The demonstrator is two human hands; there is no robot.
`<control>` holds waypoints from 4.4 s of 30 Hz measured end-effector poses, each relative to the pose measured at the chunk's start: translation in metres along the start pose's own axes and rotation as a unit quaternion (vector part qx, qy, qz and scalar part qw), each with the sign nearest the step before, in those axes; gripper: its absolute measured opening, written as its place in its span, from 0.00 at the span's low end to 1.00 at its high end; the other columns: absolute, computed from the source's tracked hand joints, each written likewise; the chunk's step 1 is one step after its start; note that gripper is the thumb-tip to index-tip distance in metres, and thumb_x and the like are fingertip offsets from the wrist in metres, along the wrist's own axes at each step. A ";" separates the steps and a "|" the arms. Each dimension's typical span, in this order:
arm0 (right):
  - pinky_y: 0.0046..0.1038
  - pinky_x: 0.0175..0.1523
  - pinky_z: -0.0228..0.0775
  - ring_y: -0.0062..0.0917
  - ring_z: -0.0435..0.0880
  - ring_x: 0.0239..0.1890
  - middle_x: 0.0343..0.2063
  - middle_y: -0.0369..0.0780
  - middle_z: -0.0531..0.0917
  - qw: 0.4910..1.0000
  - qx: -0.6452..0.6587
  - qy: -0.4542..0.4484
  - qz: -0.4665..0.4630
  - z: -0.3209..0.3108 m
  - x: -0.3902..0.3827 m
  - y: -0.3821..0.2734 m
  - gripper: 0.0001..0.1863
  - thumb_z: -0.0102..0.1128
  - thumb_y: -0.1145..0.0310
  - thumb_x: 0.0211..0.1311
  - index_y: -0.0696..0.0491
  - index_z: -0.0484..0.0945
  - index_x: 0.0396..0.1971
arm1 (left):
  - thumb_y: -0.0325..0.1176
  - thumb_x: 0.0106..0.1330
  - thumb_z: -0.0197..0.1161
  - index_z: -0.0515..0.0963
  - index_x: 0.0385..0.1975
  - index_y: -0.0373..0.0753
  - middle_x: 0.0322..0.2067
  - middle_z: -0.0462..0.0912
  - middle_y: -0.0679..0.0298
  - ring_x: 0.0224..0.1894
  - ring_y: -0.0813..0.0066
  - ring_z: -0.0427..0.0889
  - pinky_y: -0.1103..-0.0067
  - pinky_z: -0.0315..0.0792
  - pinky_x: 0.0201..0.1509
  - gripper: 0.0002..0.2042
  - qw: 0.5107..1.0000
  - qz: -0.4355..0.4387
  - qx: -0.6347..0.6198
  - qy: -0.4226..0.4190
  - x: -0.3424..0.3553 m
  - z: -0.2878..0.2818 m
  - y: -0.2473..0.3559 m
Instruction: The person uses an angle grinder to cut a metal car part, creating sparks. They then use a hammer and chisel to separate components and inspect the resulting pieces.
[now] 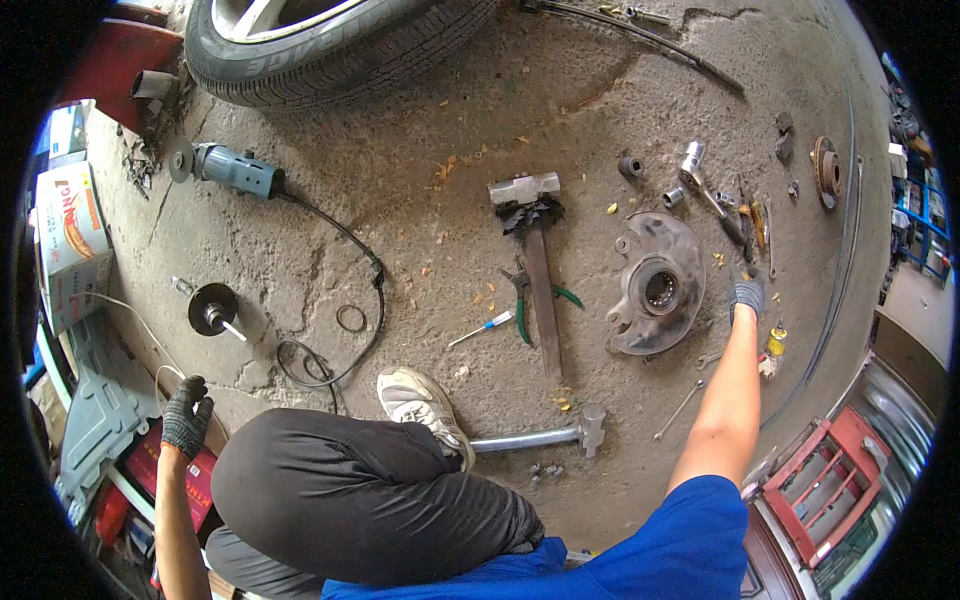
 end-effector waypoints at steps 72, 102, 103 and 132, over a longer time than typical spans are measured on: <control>0.24 0.34 0.69 0.20 0.75 0.31 0.37 0.36 0.79 0.800 0.194 -0.128 -0.552 -0.221 -0.507 -0.652 0.20 0.59 0.70 0.62 0.54 0.73 0.55 | 0.39 0.55 0.73 0.72 0.43 0.35 0.36 0.84 0.50 0.42 0.56 0.85 0.69 0.77 0.45 0.22 0.744 -0.117 -0.510 0.416 0.056 -0.006 -0.100; 0.22 0.21 0.65 0.17 0.74 0.20 0.23 0.32 0.77 0.685 0.153 -0.346 -0.622 -0.192 -0.797 -0.687 0.13 0.60 0.73 0.62 0.55 0.77 0.46 | 0.37 0.57 0.71 0.73 0.49 0.37 0.41 0.83 0.46 0.46 0.48 0.82 0.66 0.75 0.51 0.22 0.713 -0.057 -0.557 0.422 0.062 -0.003 -0.107; 0.22 0.21 0.65 0.17 0.74 0.20 0.23 0.32 0.77 0.690 0.156 -0.349 -0.615 -0.192 -0.796 -0.687 0.13 0.60 0.73 0.62 0.55 0.77 0.46 | 0.38 0.57 0.71 0.73 0.49 0.37 0.41 0.83 0.46 0.46 0.48 0.82 0.66 0.75 0.51 0.22 0.711 -0.049 -0.563 0.419 0.060 -0.007 -0.104; 0.22 0.21 0.64 0.16 0.73 0.18 0.22 0.34 0.79 0.690 0.126 -0.323 -0.635 -0.191 -0.791 -0.686 0.12 0.64 0.70 0.59 0.57 0.79 0.42 | 0.38 0.57 0.71 0.64 0.60 0.28 0.45 0.82 0.46 0.49 0.55 0.83 0.70 0.75 0.54 0.34 0.730 -0.033 -0.559 0.391 0.060 -0.012 -0.097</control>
Point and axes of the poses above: each hand's wrist, its own x-axis towards the middle knuckle, its own z-axis out of the palm, y = z × x, the point moved 10 cm from there along x, towards the middle knuckle
